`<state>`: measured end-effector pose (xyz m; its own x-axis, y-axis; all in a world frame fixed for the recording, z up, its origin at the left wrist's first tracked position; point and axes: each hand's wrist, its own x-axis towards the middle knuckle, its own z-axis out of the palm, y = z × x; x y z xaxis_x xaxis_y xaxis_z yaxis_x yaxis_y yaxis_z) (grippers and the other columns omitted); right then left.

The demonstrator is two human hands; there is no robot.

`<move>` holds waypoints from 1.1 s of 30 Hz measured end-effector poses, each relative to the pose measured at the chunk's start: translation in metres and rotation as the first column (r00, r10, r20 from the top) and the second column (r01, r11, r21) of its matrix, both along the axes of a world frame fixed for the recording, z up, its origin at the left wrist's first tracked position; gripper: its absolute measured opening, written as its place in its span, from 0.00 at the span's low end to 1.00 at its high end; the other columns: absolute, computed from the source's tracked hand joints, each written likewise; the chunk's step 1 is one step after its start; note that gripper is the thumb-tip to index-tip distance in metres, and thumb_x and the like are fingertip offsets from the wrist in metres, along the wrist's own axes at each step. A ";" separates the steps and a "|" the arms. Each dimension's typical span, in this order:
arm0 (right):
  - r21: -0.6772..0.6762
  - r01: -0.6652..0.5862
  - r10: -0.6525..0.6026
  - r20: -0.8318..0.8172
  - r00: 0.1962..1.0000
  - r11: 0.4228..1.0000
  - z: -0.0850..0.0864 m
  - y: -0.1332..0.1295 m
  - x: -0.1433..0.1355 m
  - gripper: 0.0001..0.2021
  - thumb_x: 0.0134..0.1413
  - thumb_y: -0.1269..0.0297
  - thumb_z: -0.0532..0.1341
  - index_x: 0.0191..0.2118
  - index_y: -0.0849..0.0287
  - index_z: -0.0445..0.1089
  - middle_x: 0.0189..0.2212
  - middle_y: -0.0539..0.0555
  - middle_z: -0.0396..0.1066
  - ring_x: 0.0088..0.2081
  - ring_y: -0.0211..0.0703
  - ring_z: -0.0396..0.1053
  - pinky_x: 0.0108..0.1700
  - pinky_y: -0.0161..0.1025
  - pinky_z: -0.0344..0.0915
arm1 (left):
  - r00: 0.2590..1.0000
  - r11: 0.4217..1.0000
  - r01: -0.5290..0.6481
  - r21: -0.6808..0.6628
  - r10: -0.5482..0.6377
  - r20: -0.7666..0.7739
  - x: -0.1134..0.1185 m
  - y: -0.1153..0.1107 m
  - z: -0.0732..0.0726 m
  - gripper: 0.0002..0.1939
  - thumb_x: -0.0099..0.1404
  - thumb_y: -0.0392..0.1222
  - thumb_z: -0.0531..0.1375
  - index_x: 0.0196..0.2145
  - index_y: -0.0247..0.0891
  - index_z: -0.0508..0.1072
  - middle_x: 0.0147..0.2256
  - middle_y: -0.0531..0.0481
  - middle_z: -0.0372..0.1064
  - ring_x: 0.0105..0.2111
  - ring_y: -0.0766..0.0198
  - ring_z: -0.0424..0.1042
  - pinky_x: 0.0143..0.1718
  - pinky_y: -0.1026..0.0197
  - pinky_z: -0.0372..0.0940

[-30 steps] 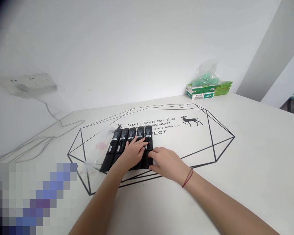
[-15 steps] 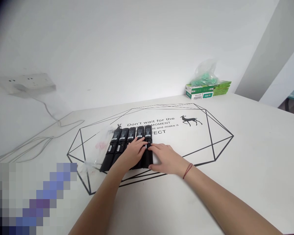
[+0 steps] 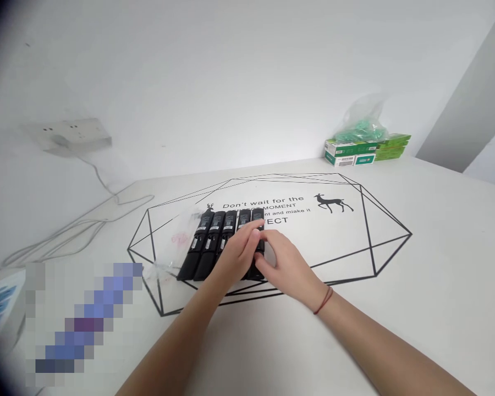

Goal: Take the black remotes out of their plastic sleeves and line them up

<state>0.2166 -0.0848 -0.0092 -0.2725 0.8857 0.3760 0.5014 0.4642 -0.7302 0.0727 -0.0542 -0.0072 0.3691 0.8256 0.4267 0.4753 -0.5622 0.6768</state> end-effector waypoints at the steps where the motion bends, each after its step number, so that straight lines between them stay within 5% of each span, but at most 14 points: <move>1: 0.012 -0.001 0.001 -0.009 1.000 1.000 0.002 -0.002 -0.001 0.10 0.58 0.67 0.53 0.45 0.54 0.64 0.42 0.53 0.71 0.42 0.45 0.69 0.47 0.47 0.66 | 0.999 0.999 0.037 -0.029 -0.036 0.021 0.002 -0.003 0.002 0.20 0.72 0.46 0.42 0.50 0.39 0.68 0.51 0.45 0.69 0.52 0.63 0.67 0.55 0.59 0.61; 6: 0.037 -0.020 0.020 0.008 1.000 0.999 0.013 -0.011 -0.003 0.10 0.57 0.71 0.51 0.43 0.54 0.63 0.40 0.52 0.70 0.39 0.43 0.68 0.43 0.43 0.66 | 0.991 0.989 0.110 -0.097 -0.102 0.088 0.007 -0.010 0.005 0.23 0.72 0.47 0.40 0.35 0.39 0.71 0.34 0.48 0.72 0.37 0.63 0.70 0.43 0.60 0.64; 13: -0.031 -0.017 0.019 0.065 0.998 0.999 0.015 -0.015 -0.003 0.05 0.56 0.72 0.51 0.37 0.55 0.56 0.25 0.47 0.65 0.24 0.38 0.61 0.26 0.35 0.58 | 0.984 0.979 0.139 -0.148 -0.119 0.136 0.007 -0.013 0.003 0.23 0.72 0.50 0.40 0.28 0.38 0.65 0.26 0.52 0.67 0.28 0.67 0.66 0.32 0.64 0.61; 21: -0.150 -0.052 0.050 -0.015 0.999 0.987 0.016 -0.018 -0.003 0.08 0.54 0.73 0.50 0.31 0.53 0.49 0.19 0.43 0.57 0.20 0.35 0.53 0.21 0.33 0.50 | 0.987 0.980 0.129 -0.151 -0.112 0.118 0.006 -0.015 0.005 0.23 0.71 0.50 0.40 0.22 0.39 0.58 0.22 0.55 0.61 0.22 0.70 0.59 0.26 0.65 0.54; 33: -0.176 -0.033 0.038 0.028 0.999 0.984 0.013 -0.014 -0.003 0.07 0.56 0.70 0.50 0.30 0.53 0.49 0.19 0.43 0.59 0.20 0.36 0.55 0.22 0.34 0.50 | 0.993 0.993 0.087 -0.084 -0.093 -0.070 0.002 -0.010 0.007 0.22 0.72 0.48 0.40 0.22 0.39 0.56 0.20 0.56 0.59 0.21 0.69 0.59 0.25 0.64 0.53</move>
<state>0.2135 -0.0990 0.0041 -0.3140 0.9268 0.2060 0.5107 0.3478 -0.7863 0.0748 -0.0641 -0.0002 0.4711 0.8184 0.3291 0.4757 -0.5499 0.6865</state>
